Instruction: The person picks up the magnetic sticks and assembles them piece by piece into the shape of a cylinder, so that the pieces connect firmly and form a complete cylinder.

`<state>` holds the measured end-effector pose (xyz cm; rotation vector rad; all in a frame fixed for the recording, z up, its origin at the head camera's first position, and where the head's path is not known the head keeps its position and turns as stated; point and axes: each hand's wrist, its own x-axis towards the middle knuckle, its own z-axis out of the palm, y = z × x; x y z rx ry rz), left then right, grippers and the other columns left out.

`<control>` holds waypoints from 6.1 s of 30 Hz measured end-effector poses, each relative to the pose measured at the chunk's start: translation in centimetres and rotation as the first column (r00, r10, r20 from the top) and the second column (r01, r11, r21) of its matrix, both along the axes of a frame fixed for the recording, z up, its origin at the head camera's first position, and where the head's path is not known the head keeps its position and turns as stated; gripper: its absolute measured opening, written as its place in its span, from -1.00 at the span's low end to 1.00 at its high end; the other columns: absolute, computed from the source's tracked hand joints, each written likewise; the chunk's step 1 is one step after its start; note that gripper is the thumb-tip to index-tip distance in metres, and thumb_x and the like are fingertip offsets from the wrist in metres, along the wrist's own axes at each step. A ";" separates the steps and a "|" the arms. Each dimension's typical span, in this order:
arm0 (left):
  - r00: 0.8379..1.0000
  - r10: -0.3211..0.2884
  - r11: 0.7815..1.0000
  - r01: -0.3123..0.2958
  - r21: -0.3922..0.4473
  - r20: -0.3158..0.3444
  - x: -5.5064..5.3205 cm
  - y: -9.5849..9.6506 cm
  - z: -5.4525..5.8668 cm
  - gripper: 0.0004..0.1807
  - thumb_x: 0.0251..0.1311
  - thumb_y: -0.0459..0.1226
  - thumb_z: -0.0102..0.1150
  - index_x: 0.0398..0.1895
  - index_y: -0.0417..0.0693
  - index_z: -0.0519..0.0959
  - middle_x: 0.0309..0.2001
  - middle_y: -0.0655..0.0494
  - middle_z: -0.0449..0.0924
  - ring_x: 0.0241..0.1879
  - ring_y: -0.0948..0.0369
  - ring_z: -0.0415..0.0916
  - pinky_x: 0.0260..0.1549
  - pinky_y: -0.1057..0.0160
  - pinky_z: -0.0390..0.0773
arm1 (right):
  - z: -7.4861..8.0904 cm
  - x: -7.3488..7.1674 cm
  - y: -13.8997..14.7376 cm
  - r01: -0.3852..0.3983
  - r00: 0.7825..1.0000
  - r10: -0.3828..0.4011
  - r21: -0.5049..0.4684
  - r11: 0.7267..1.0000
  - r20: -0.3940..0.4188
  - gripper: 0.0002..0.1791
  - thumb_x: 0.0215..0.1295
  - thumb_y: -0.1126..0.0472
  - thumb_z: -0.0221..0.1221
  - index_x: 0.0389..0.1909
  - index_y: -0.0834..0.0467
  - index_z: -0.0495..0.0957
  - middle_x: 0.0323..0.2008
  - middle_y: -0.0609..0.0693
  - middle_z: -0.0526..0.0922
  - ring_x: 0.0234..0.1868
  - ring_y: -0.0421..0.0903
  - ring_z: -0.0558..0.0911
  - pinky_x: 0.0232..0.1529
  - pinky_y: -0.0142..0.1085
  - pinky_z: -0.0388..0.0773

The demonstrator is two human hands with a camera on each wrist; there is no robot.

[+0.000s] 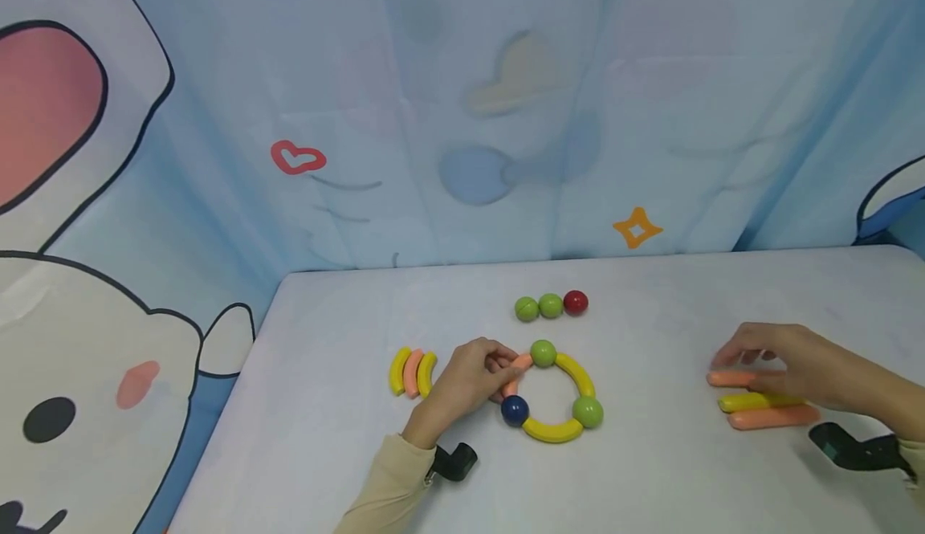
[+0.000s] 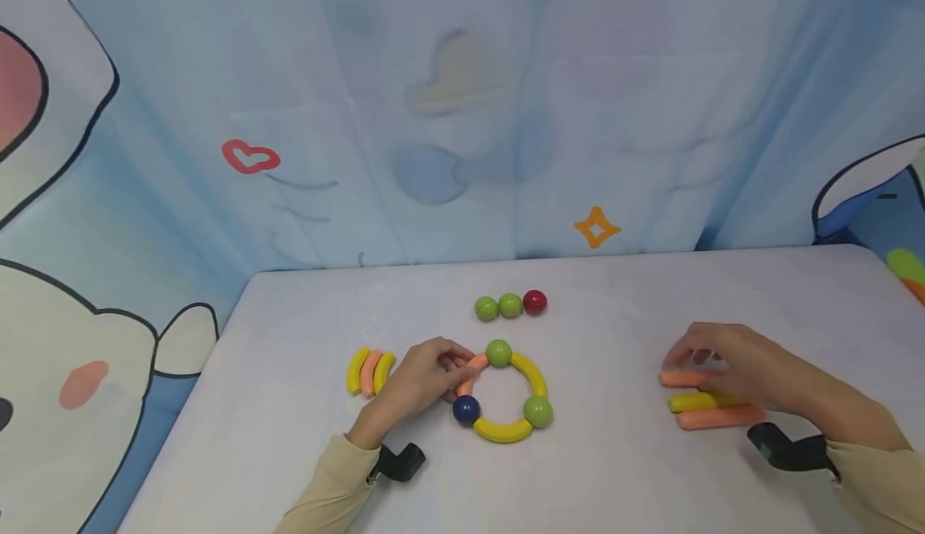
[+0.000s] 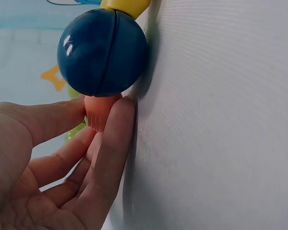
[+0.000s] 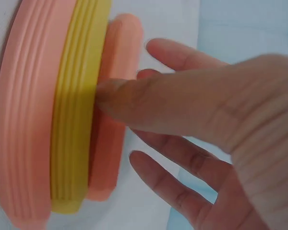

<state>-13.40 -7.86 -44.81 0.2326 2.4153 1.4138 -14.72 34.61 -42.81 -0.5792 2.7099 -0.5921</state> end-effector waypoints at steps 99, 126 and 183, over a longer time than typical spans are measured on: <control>0.996 -0.008 1.000 0.008 0.000 0.093 -0.7 0.1 0.1 -0.74 0.39 -0.35 0.34 0.08 -0.23 0.65 -0.35 0.09 0.54 -0.51 0.28 0.54 -0.48 0.35 0.69 | 0.9 -0.4 -2.1 -0.208 0.976 0.181 -0.272 0.940 -0.121 -0.65 0.19 0.42 0.46 -0.03 0.10 0.69 -0.13 -0.26 0.69 -0.18 -0.34 0.62 -0.24 -0.43 0.67; 0.995 -0.014 0.999 0.017 -0.028 0.096 -0.7 -0.1 0.0 -0.72 0.39 -0.30 0.35 0.11 -0.19 0.65 -0.33 0.11 0.54 -0.50 0.29 0.56 -0.46 0.37 0.68 | -1.0 -0.4 -1.5 -0.086 0.994 0.090 0.059 0.995 -0.061 -0.66 0.00 0.45 0.53 -0.22 0.05 0.80 -0.27 -0.26 0.65 -0.30 -0.37 0.58 -0.23 -0.39 0.68; 0.997 -0.007 0.999 0.010 -0.042 0.078 -0.8 -0.2 -0.2 -0.73 0.39 -0.29 0.36 0.09 -0.17 0.65 -0.34 0.12 0.55 -0.53 0.30 0.57 -0.48 0.38 0.67 | -0.1 3.6 -14.5 -0.214 0.975 0.185 -0.760 0.613 -0.125 -0.55 0.16 0.57 0.41 0.01 0.17 0.56 -0.10 -0.02 0.61 -0.09 -0.16 0.61 -0.01 -0.35 0.70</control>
